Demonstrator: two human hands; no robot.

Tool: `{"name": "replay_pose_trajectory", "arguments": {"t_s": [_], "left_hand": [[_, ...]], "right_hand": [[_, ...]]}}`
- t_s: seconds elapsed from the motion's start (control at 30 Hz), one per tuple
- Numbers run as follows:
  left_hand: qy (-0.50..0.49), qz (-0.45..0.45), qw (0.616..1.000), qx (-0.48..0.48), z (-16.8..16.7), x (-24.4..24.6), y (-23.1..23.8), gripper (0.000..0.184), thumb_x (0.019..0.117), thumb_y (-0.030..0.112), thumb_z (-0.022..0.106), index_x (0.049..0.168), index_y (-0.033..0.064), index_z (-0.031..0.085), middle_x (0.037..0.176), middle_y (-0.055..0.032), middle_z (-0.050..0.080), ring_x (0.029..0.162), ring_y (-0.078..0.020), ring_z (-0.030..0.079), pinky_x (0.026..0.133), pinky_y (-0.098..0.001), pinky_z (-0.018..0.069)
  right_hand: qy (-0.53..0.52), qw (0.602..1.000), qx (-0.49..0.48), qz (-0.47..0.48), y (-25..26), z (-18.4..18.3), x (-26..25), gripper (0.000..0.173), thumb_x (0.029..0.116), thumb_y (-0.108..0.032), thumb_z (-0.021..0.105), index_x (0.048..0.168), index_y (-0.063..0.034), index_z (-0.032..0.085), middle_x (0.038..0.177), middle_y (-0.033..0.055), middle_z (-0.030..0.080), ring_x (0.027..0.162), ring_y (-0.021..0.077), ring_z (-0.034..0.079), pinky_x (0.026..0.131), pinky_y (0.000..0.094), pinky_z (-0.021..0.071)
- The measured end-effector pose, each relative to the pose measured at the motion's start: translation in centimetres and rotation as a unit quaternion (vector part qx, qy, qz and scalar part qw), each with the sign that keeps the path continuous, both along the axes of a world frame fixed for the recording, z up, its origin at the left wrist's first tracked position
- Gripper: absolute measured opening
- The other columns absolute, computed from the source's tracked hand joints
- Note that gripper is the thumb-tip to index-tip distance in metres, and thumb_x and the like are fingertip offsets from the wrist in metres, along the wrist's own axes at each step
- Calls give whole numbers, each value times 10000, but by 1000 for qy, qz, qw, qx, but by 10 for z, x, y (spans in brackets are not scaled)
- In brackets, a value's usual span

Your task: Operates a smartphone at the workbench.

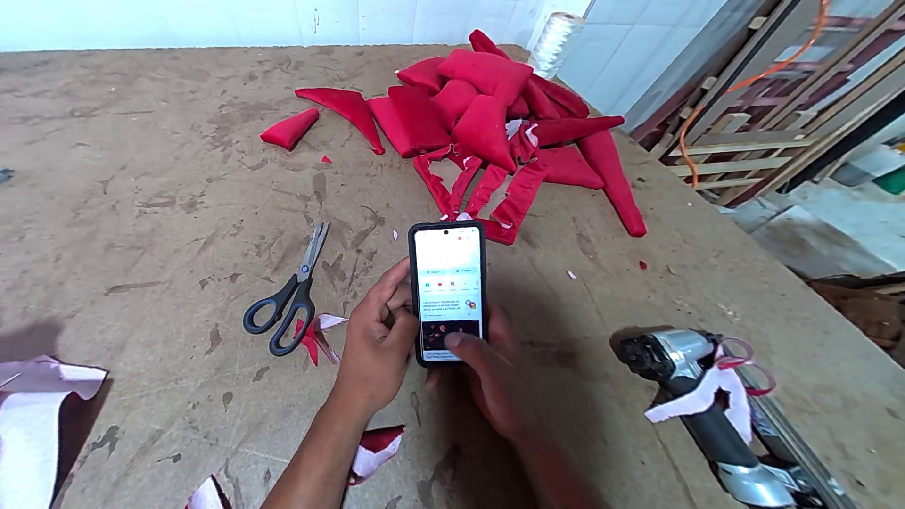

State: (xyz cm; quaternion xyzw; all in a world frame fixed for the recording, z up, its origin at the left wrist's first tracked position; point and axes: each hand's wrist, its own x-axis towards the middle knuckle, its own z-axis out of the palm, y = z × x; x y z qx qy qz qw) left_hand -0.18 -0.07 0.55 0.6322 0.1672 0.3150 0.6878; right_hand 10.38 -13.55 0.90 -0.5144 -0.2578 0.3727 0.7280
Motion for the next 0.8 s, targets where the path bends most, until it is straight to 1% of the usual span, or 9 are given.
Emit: {"name": "replay_pose_trajectory", "arguments": {"t_s": [0.07, 0.13, 0.2, 0.27, 0.4, 0.47, 0.53, 0.6, 0.8], "left_hand": [[-9, 7, 1000, -4, 1, -1, 1, 529, 1015, 10, 485, 1520, 166, 498, 1101, -122, 741, 843, -232, 722, 693, -347, 616], [-25, 6, 1000, -12, 2, -1, 2, 516, 1022, 1, 451, 1514, 147, 506, 1183, -136, 723, 978, -266, 729, 821, -409, 631], [-34, 6, 999, -16, 2, -1, 3, 504, 1029, 2, 432, 1509, 134, 509, 1206, -147, 714, 1004, -282, 725, 839, -428, 630], [-38, 1, 999, -16, 2, -1, 3, 500, 1033, -4, 432, 1512, 122, 503, 1215, -149, 711, 1010, -283, 724, 844, -420, 629], [-37, 0, 999, -15, 2, -2, 2, 517, 1021, -14, 445, 1517, 127, 491, 1181, -150, 721, 950, -268, 729, 788, -390, 629], [-34, 1, 999, -12, 3, -2, 2, 531, 1012, -21, 453, 1519, 135, 488, 1165, -146, 727, 933, -259, 731, 778, -380, 627], [-35, 1, 999, -11, 2, -2, 2, 534, 1008, -22, 459, 1518, 136, 491, 1157, -145, 729, 922, -251, 729, 766, -365, 624], [-37, 0, 999, -10, 2, -2, 2, 530, 1007, -19, 467, 1512, 140, 501, 1160, -143, 728, 915, -248, 727, 751, -354, 621], [-38, -3, 999, -17, 2, -3, 2, 541, 1004, -21, 480, 1514, 159, 502, 1153, -141, 730, 914, -250, 727, 747, -361, 622]], "right_hand": [[-14, 998, -9, 53, -3, 5, 3, 715, 882, -81, 723, 1482, -72, 334, 1185, 204, 669, 877, 361, 738, 702, 486, 666], [-28, 994, -27, 100, -6, 9, 6, 833, 832, -50, 765, 1511, -110, 286, 1259, 190, 649, 992, 375, 726, 818, 507, 658], [-29, 993, -34, 111, -6, 10, 6, 855, 818, -5, 752, 1522, -115, 279, 1280, 185, 643, 1050, 374, 714, 858, 509, 649], [-27, 994, -38, 98, -5, 11, 5, 791, 833, 16, 722, 1498, -98, 310, 1262, 183, 651, 1045, 366, 717, 846, 507, 655], [-23, 996, -19, 79, -2, 8, 4, 624, 931, -5, 629, 1483, -72, 347, 1223, 202, 657, 973, 370, 727, 789, 503, 659], [-25, 997, -12, 75, -2, 6, 4, 589, 929, -1, 624, 1458, -66, 371, 1203, 206, 660, 927, 374, 733, 745, 498, 665], [-24, 997, -7, 72, -2, 6, 3, 600, 916, 0, 639, 1453, -70, 380, 1193, 210, 666, 904, 374, 736, 723, 495, 667], [-17, 997, 5, 75, -3, 5, 4, 631, 913, -29, 659, 1472, -76, 368, 1219, 212, 654, 935, 378, 729, 739, 503, 663], [1, 997, 19, 69, -3, 0, 3, 610, 922, -25, 606, 1478, -82, 363, 1222, 224, 649, 949, 389, 724, 746, 530, 651]]}}
